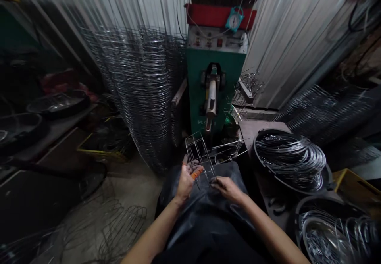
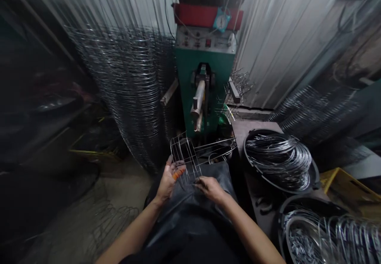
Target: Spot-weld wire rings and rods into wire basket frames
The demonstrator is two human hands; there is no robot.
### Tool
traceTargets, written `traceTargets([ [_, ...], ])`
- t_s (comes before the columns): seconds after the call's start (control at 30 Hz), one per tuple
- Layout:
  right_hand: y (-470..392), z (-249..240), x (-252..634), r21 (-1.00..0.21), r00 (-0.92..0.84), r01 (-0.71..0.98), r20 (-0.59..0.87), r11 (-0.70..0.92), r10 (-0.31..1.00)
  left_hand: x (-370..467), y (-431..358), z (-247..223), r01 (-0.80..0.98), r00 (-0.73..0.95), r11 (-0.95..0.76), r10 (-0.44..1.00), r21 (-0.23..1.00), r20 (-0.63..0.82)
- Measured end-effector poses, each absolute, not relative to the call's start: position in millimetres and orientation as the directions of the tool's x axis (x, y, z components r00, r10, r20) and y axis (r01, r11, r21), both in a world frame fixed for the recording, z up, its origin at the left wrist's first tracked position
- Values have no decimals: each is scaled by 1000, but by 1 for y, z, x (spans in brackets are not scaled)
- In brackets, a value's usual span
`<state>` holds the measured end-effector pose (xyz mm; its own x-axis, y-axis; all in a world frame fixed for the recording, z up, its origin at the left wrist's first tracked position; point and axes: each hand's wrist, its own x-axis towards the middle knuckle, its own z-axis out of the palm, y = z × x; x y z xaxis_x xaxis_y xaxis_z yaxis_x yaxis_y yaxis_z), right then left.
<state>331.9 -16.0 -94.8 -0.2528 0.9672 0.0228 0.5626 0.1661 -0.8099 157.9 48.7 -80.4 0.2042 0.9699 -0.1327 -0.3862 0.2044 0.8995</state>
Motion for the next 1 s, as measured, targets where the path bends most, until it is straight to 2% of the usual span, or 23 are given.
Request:
traceTargets([
  [0.3,5,-89,323,-838,-183,533,21,117,983,174,86,-70,-461,244,287,951,840,-191],
  [0.43,8,-77,330,-731,-167,674,-9,108,986,179,97,-73,-486,251,310,945,817,-209],
  [0.5,11,-63,342,-668,-105,739,8,84,994,180,102,-74,-481,250,322,942,815,-224],
  [0.57,18,-46,357,-661,13,746,141,84,990,180,107,-76,-470,240,322,943,822,-232],
  [0.63,32,-31,375,-651,128,748,339,134,932,180,111,-77,-461,233,316,945,829,-231],
  [0.73,65,-21,401,-542,156,820,522,184,839,180,118,-78,-456,230,310,947,834,-226],
  [0.8,90,-23,414,-476,101,860,517,187,850,181,123,-77,-464,224,307,948,831,-225],
  [0.87,111,-30,423,-467,35,862,444,198,895,183,127,-77,-477,214,307,949,824,-230],
  [1.0,134,-42,426,-622,-46,746,309,238,950,187,137,-78,-480,181,313,949,819,-257],
])
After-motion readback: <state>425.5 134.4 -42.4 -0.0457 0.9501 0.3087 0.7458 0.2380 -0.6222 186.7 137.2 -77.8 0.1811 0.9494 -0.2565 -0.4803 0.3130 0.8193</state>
